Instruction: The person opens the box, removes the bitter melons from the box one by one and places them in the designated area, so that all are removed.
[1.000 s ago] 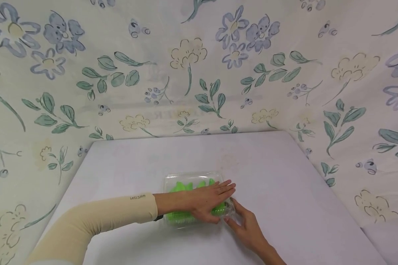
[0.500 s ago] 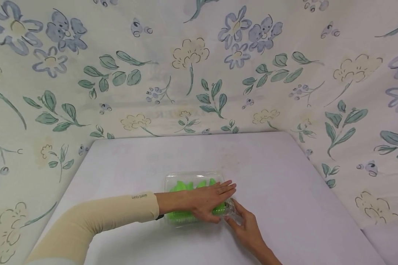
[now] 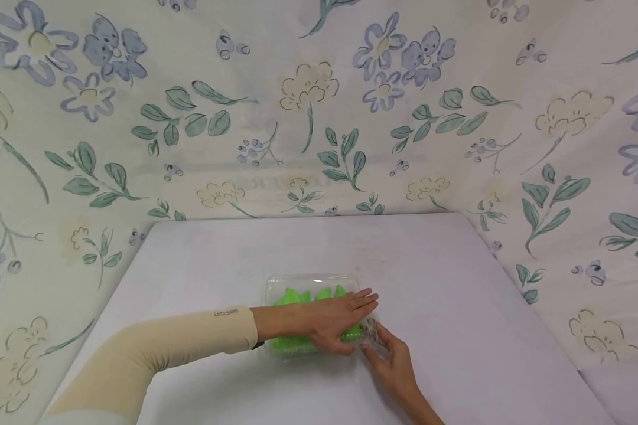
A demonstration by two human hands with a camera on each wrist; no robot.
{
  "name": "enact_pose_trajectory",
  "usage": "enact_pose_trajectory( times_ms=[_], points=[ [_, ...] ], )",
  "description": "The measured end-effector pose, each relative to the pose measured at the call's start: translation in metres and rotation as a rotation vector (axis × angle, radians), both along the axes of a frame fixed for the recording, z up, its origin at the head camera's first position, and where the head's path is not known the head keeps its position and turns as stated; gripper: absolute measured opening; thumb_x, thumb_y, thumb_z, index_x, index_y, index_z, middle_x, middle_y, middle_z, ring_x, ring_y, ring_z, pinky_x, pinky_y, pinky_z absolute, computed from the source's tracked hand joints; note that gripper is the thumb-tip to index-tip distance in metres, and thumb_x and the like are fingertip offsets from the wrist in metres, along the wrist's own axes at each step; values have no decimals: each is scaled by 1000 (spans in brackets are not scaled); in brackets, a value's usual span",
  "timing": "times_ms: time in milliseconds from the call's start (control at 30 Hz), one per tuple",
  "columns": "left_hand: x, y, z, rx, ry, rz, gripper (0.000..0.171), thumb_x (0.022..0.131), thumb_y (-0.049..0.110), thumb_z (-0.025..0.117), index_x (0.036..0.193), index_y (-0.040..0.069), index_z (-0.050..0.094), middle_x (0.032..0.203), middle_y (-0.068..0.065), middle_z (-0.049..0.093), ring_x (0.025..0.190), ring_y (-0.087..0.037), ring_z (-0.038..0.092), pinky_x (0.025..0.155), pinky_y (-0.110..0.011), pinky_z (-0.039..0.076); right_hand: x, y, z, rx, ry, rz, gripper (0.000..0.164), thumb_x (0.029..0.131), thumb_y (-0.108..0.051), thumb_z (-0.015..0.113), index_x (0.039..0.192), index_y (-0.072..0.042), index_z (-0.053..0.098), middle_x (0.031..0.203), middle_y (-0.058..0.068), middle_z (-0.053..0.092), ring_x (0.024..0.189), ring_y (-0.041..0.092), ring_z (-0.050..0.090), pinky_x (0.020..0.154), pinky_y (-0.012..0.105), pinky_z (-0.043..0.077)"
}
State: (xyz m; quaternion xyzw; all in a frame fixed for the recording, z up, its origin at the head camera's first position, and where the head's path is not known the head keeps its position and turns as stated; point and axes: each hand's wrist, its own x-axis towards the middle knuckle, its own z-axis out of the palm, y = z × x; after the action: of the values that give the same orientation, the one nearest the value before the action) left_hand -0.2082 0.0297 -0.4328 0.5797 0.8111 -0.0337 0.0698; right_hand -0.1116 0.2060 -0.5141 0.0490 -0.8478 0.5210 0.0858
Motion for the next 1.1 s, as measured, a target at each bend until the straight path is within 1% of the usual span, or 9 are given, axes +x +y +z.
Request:
enact_pose_trajectory(
  times_ms=[200,333,500,667,733,800,867,967,1100],
  points=[
    [0,-1,0,-4,-5,7,87,93,43,58,156,0,17,163,-13,14,149,-24,1,117,-36,17,1,-5,0,-68,-10,-6,56,87,-1,73,135,14,48,134,25,54,125,34,53,105,43,34],
    [0,-1,0,0,-1,6,87,93,43,58,156,0,17,163,-14,14,149,-23,0,117,-36,16,1,-7,0,-69,-34,-36,55,87,-1,73,135,13,49,134,23,55,123,34,55,106,40,33],
    [1,-2,-1,3,16,-4,87,92,44,58,155,0,18,162,-14,15,149,-25,3,117,-36,18,2,-9,-2,-60,-57,-66,56,87,-2,74,135,12,49,133,23,56,120,34,58,105,43,36],
    [3,-5,-2,8,9,8,88,92,45,58,156,0,18,162,-14,14,149,-25,3,117,-36,18,7,-10,-2,-62,-77,-34,55,91,-7,70,138,11,46,136,22,54,119,34,58,103,49,39],
    [3,-6,-2,11,-3,15,88,92,44,58,156,0,17,163,-13,13,149,-25,2,118,-36,17,9,-10,-2,-58,-76,-13,55,93,-7,68,139,11,44,138,21,53,119,32,59,103,48,40],
    [4,-7,-3,16,-9,14,88,92,44,58,156,0,17,163,-13,12,149,-25,2,118,-36,16,11,-10,-2,-58,-75,5,54,94,-6,65,141,11,42,139,20,52,119,30,58,103,40,43],
    [5,-8,-3,20,-15,11,88,92,44,58,156,0,17,163,-13,12,149,-25,2,118,-35,16,13,-10,-2,-64,-70,16,54,95,-5,64,141,12,41,140,20,50,119,28,58,101,29,44],
    [7,-9,-3,26,-22,3,88,92,44,59,156,0,18,163,-13,13,149,-24,1,118,-35,15,15,-10,-2,-79,-67,27,54,96,-4,61,142,13,39,142,21,48,121,28,56,97,15,39],
    [9,-10,-3,24,-24,-7,88,92,45,59,155,-1,18,163,-13,14,149,-23,-1,118,-35,15,20,-13,-3,-87,-53,16,52,96,-3,61,141,15,39,139,23,50,119,29,57,96,12,38]
  ],
)
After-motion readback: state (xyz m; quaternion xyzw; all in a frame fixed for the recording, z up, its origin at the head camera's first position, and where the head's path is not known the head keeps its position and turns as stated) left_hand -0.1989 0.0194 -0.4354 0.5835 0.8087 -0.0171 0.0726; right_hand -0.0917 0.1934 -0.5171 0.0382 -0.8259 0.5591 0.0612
